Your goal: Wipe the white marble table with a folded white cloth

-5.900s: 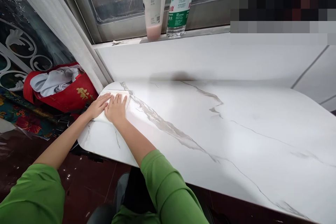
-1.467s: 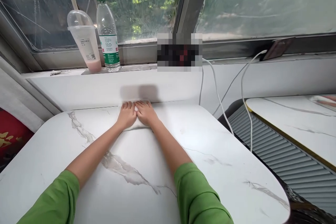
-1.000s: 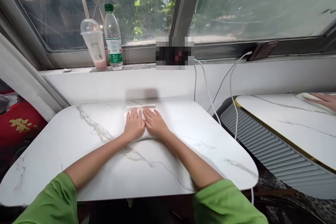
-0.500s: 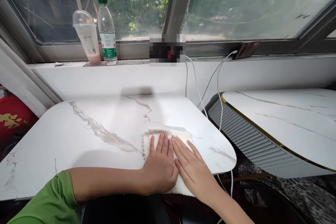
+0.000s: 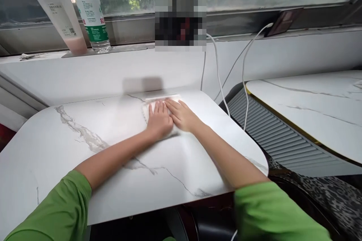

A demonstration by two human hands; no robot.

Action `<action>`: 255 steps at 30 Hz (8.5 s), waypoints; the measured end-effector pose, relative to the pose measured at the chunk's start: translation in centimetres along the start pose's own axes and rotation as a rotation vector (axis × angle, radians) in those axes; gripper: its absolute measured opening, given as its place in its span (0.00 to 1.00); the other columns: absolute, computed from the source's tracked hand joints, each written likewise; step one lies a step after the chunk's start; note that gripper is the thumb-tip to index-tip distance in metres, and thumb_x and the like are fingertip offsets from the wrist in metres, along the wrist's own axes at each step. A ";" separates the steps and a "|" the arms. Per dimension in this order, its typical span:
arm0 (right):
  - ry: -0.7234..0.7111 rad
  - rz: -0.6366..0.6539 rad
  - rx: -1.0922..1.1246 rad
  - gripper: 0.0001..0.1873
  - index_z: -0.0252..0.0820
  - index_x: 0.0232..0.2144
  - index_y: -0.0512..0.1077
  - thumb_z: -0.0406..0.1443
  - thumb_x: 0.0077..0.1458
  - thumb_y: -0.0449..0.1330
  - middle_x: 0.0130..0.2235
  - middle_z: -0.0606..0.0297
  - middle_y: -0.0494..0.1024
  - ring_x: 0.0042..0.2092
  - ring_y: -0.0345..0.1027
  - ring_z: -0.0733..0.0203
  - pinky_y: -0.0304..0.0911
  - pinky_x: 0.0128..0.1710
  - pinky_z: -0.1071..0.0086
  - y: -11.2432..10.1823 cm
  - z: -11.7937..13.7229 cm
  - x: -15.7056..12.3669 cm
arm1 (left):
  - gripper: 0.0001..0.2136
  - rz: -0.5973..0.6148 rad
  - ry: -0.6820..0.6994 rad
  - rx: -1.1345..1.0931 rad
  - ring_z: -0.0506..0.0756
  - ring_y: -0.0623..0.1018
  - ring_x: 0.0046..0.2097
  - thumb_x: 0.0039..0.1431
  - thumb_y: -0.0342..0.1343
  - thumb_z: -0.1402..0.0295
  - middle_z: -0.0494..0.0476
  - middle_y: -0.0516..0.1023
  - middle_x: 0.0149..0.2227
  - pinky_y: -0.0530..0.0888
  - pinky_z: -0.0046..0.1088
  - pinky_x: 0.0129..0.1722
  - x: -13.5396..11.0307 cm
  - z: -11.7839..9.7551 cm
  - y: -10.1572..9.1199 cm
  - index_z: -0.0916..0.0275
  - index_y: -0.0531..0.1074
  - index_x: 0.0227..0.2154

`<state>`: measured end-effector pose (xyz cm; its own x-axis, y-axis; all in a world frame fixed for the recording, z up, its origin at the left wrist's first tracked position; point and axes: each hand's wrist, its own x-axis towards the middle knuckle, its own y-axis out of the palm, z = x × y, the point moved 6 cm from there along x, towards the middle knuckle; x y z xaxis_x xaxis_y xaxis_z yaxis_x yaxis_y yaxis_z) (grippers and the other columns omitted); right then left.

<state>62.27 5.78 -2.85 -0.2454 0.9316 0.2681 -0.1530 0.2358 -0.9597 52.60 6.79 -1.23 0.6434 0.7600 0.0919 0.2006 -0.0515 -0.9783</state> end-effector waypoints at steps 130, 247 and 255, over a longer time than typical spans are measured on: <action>0.336 -0.059 0.037 0.29 0.35 0.61 0.60 0.32 0.60 0.39 0.64 0.56 0.62 0.65 0.52 0.56 0.42 0.65 0.54 1.3 0.5 8.9 | 0.25 -0.073 -0.001 -0.048 0.56 0.54 0.67 0.64 0.38 0.67 0.59 0.56 0.67 0.44 0.42 0.67 6.4 8.3 -0.9 0.66 0.54 0.63; 0.061 0.109 0.245 0.33 0.25 0.66 0.49 0.37 0.62 0.39 0.68 0.53 0.51 0.69 0.40 0.56 0.31 0.67 0.56 6.6 32.0 20.4 | 0.24 -0.094 -0.126 0.023 0.54 0.58 0.66 0.65 0.35 0.70 0.60 0.60 0.65 0.52 0.40 0.66 -12.5 35.5 -8.5 0.67 0.59 0.61; 0.006 0.183 0.475 0.34 0.28 0.66 0.50 0.39 0.61 0.44 0.68 0.51 0.49 0.69 0.37 0.54 0.21 0.67 0.50 3.7 39.4 10.1 | 0.23 -0.096 -0.082 -0.011 0.54 0.58 0.66 0.66 0.35 0.67 0.60 0.59 0.65 0.52 0.41 0.66 -26.1 30.7 -9.7 0.65 0.58 0.62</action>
<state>21.48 5.13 -0.38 -0.3032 0.9480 0.0970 -0.5264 -0.0818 -0.8463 11.16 7.35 0.18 0.5583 0.8122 0.1690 0.2669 0.0171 -0.9636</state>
